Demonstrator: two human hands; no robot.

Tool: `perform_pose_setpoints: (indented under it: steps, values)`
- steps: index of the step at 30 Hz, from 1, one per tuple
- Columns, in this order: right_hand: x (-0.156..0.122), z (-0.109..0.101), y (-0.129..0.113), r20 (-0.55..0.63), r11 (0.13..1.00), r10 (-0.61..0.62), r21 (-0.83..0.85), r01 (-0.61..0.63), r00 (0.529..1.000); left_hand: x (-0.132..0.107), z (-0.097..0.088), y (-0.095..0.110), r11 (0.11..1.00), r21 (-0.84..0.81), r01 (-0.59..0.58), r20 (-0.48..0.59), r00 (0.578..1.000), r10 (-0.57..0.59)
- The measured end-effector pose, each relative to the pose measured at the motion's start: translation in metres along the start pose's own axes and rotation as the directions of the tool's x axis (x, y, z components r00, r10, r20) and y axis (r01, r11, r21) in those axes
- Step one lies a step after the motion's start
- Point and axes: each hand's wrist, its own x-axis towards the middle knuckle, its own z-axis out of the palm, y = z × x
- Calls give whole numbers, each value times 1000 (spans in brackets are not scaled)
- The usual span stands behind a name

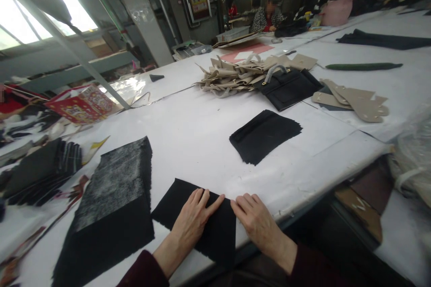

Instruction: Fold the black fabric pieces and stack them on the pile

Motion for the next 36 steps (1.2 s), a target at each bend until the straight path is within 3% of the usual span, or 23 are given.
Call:
perform_pose_setpoints:
  steps: [6, 9, 15, 18, 23, 26, 32, 36]
  values:
    - [-11, -10, 1, -40, 995, 79, 59, -77, 996, 1, -4, 2, 1000, 24, 16, 15, 1000, -16]
    - [-3, -11, -8, -82, 986, 119, 125, -108, 990, 2, -2, 2, 1000, 13, 17, 12, 1000, -17]
    - [17, -2, -29, -19, 985, 158, 68, -156, 987, -4, 6, -3, 997, -67, 25, -18, 999, -26]
    - [16, 0, -28, -18, 988, 149, 47, -148, 989, -13, 10, -27, 990, -103, 93, -5, 996, -94]
    - [18, 0, -24, -6, 988, 135, 75, -134, 991, -24, 9, -85, 947, -117, 300, 46, 954, -297]
    - [28, 2, -22, 2, 981, 157, 119, -156, 988, -17, 5, -100, 901, -236, 365, 6, 927, -374]
    - [58, 8, -20, -3, 947, 208, 253, -200, 978, 6, -3, -80, 863, -440, 247, -4, 961, -277]
    - [50, 22, -14, 23, 896, 232, 385, -223, 972, 8, -9, -65, 837, -495, 233, 26, 967, -253]
